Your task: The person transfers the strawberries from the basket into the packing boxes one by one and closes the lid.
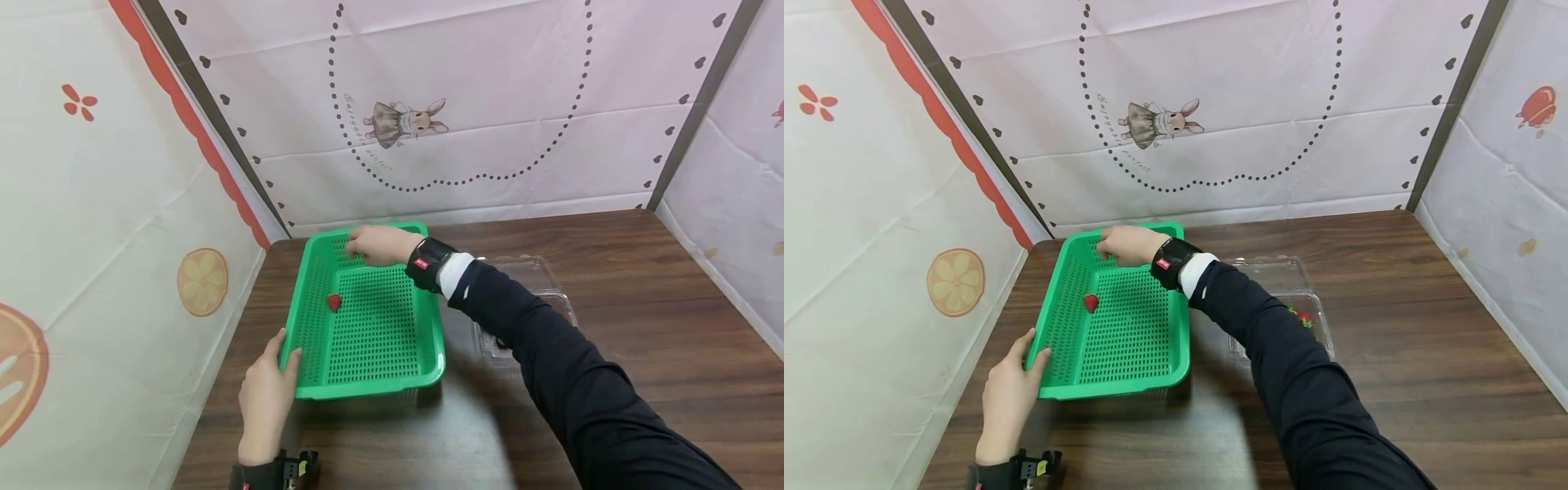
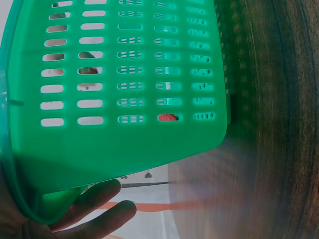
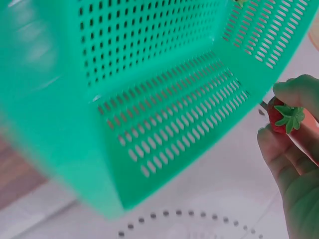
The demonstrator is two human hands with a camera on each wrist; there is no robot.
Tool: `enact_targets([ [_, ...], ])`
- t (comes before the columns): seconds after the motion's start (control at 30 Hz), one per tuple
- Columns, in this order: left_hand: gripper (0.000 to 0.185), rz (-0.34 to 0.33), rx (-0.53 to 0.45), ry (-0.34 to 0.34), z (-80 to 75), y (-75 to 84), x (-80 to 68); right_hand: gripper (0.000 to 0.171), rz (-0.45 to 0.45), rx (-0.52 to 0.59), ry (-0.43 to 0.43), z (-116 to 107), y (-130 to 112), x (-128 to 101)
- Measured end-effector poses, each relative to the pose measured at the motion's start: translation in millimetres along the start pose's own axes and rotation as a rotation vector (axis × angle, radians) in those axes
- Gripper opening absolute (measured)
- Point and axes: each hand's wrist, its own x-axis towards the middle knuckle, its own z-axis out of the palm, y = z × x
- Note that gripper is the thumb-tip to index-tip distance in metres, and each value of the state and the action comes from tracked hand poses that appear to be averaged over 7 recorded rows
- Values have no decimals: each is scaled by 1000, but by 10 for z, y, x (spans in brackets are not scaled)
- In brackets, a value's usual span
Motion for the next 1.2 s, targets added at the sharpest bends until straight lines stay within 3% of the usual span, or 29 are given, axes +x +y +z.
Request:
enact_targets([
  [0.3, 53, 6, -15, -1, 52, 19, 49, 29, -28, 20, 82, -258, 96, -574],
  [0.53, 54, -4, -6, -6, 58, 21, 64, 27, -18, 26, 110, -307, 138, -1140],
  [0.77, 53, -17, 2, -11, 54, 4, 53, 14, -22, -19, 137, -143, 226, -1703],
  [1.0, 54, -19, -2, -11, 77, 10, 71, 20, 81, 43, 100, 75, 207, -2240],
  [1.2, 54, -22, 3, -18, 90, 19, 76, 22, 29, 46, 127, 385, 150, -2552],
])
